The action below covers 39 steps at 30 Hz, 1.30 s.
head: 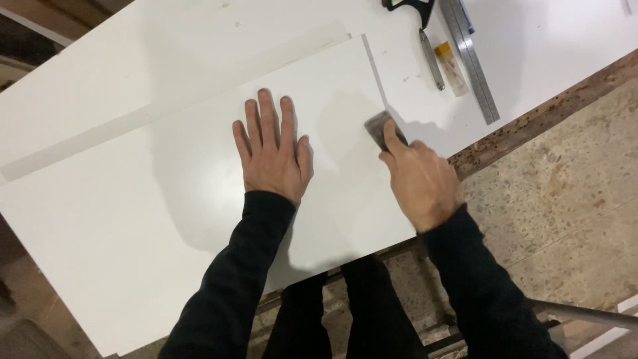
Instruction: Scrape excess residue or glue from the edges of white panels using a hand scraper tool.
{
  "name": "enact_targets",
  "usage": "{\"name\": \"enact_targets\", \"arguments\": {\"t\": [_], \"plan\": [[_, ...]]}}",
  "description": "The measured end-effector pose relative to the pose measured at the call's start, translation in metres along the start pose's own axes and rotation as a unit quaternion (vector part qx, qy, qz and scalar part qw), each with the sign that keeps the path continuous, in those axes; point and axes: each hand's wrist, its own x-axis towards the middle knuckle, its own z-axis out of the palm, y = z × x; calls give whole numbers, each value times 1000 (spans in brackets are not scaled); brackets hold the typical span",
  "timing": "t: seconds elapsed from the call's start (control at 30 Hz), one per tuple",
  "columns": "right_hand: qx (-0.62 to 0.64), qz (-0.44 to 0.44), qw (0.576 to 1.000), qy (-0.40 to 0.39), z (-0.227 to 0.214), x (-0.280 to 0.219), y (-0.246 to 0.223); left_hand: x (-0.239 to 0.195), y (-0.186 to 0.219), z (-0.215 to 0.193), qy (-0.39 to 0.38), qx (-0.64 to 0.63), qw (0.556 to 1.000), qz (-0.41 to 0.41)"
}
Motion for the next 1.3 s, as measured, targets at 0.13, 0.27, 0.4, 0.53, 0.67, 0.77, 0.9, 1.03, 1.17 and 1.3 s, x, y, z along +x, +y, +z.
{"name": "enact_targets", "arguments": {"t": [0.13,0.27,0.4,0.53,0.67,0.77,0.9,1.03,1.17,1.3], "plan": [[14,45,997,-55,-20,22,-6,-3,-1,1,5,-2,1000,-1],[3,-46,997,67,-31,116,2,1,0,4,9,0,1000,-1],[78,-125,949,279,-65,146,19,1,1,1,-2,-8,1000,-7],[99,-241,904,339,-84,47,57,6,-2,4,15,-26,1000,7],[167,-76,958,221,-36,-59,95,-5,-1,3,8,-15,1000,2],[178,47,979,90,-4,-116,107,1,-3,4,20,-18,1000,2],[163,-77,984,10,43,-162,155,-2,0,14,33,-9,999,-10],[110,-114,987,-7,12,-160,176,-40,58,17,10,5,995,-103],[83,-219,972,6,-18,-147,191,-126,141,20,-121,-48,991,29],[77,-289,952,65,-42,-134,169,-229,174,39,-138,-254,951,109]]}}
